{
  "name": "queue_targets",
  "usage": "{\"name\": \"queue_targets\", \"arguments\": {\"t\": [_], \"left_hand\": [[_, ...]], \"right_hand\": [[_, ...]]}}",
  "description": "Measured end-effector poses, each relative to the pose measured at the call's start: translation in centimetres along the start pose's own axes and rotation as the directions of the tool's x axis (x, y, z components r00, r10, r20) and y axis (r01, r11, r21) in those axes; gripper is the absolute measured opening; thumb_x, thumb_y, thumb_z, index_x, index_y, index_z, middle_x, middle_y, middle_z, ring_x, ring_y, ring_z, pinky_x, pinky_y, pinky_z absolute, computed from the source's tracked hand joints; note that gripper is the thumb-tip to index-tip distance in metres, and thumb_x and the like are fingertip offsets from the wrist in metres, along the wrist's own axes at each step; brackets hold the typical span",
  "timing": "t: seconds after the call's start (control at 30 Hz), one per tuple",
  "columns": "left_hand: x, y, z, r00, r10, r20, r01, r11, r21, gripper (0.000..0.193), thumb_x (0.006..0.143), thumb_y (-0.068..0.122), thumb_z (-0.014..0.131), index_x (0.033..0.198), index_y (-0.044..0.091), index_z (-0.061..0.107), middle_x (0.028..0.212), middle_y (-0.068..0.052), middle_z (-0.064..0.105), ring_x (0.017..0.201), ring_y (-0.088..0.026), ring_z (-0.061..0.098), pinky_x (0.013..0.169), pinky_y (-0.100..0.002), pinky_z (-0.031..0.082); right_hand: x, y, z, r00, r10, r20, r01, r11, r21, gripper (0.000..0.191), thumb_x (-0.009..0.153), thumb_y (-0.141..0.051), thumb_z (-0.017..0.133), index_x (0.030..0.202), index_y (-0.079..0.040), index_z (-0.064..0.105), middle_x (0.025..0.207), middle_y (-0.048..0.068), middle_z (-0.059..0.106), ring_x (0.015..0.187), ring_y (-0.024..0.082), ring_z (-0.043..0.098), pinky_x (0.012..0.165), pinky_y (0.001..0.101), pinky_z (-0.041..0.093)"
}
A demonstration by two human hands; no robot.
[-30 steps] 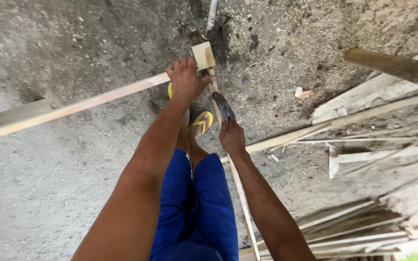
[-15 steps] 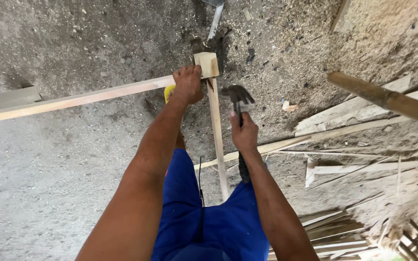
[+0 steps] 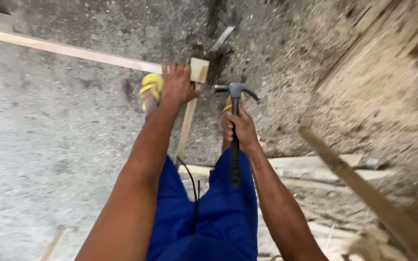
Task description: The person kneels on the ground assembling a wooden frame, holding wood strips against small wood blocks and driving nails with a claw hammer. They reposition the frame, add nails at different joints, and at one point pull a nail out using the hammer claw.
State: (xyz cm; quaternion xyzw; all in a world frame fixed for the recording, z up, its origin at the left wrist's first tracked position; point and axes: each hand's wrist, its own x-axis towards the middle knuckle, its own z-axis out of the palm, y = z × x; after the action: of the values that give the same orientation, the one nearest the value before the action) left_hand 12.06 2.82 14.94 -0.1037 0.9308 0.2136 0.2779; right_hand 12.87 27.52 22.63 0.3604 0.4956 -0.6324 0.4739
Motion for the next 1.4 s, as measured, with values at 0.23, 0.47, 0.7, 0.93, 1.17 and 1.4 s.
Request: {"name": "queue_targets", "arguments": {"t": [0.23,0.47,0.7,0.93,1.17,1.4], "left_hand": [[0.6,0.9,-0.3,0.997,-0.036,-0.062,0.032,0.997,-0.070,0.095,0.055,0.058,0.094,0.127,0.007,0.060,0.127,-0.013,0.060,0.132,-0.032,0.046,0.123,-0.058,0.009],[0.5,2.1,-0.6,0.989,-0.035,-0.145,0.026,0.998,-0.062,0.106,0.045,0.059,0.096,0.128,0.004,0.060,0.124,-0.015,0.060,0.129,-0.033,0.046,0.118,-0.055,0.014],[0.4,2.7,-0.5,0.992,-0.060,-0.109,0.044,0.988,-0.149,0.097,0.047,0.053,0.098,0.125,0.007,0.063,0.123,-0.010,0.062,0.130,-0.029,0.048,0.123,-0.051,0.013],[0.6,2.9,0.1,0.995,-0.094,-0.035,0.088,0.986,-0.141,0.100,0.047,0.055,0.098,0.128,0.009,0.061,0.122,-0.009,0.062,0.131,-0.028,0.048,0.124,-0.049,0.011],[1.0,2.9,0.3,0.995,-0.103,-0.016,0.100,0.986,-0.137,0.101,0.046,0.057,0.098,0.128,0.011,0.061,0.124,-0.008,0.061,0.131,-0.027,0.047,0.123,-0.049,0.010],[0.5,2.8,0.8,0.993,-0.092,-0.069,0.082,0.987,-0.136,0.100,0.048,0.058,0.097,0.128,0.009,0.063,0.120,-0.009,0.062,0.129,-0.029,0.049,0.124,-0.051,0.012]], "right_hand": [[6.3,-10.6,-5.1,0.989,-0.144,0.019,-0.006,-0.169,-0.986,0.021,0.102,-0.029,0.065,0.108,-0.009,0.065,0.084,0.012,0.065,0.077,0.026,0.065,0.076,0.0434,0.053],[8.0,-21.1,1.4,0.972,-0.220,-0.081,-0.116,-0.150,-0.982,0.025,0.100,-0.025,0.062,0.116,-0.005,0.064,0.100,0.013,0.068,0.087,0.023,0.068,0.082,0.0462,0.059],[11.2,-20.1,7.8,0.968,-0.251,-0.009,-0.111,-0.396,-0.911,0.030,0.100,-0.018,0.060,0.129,-0.010,0.064,0.115,0.023,0.066,0.105,0.038,0.066,0.095,0.0527,0.051],[9.1,-19.9,8.9,0.987,-0.135,-0.085,-0.132,-0.401,-0.906,0.032,0.099,-0.020,0.062,0.130,-0.011,0.066,0.118,0.017,0.068,0.109,0.030,0.067,0.101,0.0504,0.053],[8.5,-23.0,7.4,0.912,-0.386,-0.140,-0.155,-0.006,-0.988,0.035,0.104,-0.024,0.058,0.135,-0.006,0.060,0.119,0.017,0.067,0.108,0.026,0.070,0.096,0.0442,0.057],[12.2,-18.4,6.1,0.987,-0.149,0.053,-0.039,-0.552,-0.833,0.035,0.098,-0.010,0.056,0.132,-0.004,0.060,0.116,0.025,0.067,0.108,0.039,0.067,0.095,0.0560,0.053]]}}
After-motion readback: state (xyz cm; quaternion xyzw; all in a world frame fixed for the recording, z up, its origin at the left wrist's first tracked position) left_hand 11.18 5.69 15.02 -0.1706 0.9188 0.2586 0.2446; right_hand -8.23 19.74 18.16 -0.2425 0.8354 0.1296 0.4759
